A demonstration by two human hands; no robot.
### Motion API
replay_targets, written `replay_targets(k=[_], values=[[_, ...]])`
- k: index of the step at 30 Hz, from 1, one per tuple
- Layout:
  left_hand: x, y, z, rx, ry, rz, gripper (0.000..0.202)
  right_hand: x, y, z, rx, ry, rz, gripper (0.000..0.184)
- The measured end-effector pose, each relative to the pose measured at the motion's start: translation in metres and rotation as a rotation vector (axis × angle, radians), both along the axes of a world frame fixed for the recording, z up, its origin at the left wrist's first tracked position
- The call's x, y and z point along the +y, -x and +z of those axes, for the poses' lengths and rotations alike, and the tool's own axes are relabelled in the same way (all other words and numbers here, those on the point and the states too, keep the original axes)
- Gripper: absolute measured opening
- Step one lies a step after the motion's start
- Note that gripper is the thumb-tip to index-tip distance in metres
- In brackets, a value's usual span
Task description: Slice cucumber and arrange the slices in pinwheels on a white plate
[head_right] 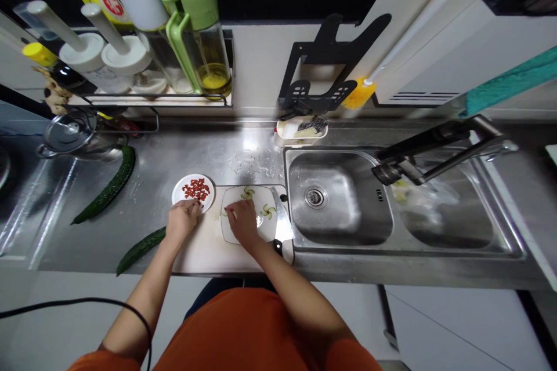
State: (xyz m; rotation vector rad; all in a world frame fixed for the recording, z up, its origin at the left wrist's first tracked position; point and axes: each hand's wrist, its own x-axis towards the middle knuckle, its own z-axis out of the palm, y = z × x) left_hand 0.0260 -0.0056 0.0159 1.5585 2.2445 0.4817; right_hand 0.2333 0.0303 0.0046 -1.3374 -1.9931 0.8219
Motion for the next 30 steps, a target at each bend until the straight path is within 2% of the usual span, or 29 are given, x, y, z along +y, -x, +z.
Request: replay_targets(k=[2, 5, 9, 14, 19, 30], values=[[-0.002, -0.006, 0.002, 0.049, -0.039, -0.008, 0.032, -0.005, -0.022, 0.001, -0.075, -0.076, 0.052, 0.016], [-0.005, -0.020, 0.005, 0.002, -0.111, -0.038, 0.028, -0.014, -0.051, 0.003, -0.207, -0.141, 0.106, 0.018], [-0.013, -0.046, 0.003, -0.142, -0.177, -0.224, 0.022, -0.028, -0.071, 0.000, -0.295, -0.237, 0.169, 0.017], [-0.033, -0.079, -0.009, -0.256, -0.174, -0.385, 0.018, -0.043, -0.076, -0.013, -0.412, -0.309, 0.302, 0.013], [-0.048, -0.097, -0.017, -0.246, -0.139, -0.514, 0.020, -0.052, -0.080, -0.017, -0.486, -0.322, 0.397, 0.014], [-0.053, -0.103, -0.027, -0.206, -0.156, -0.564, 0.024, -0.055, -0.082, -0.017, -0.504, -0.319, 0.405, 0.017]])
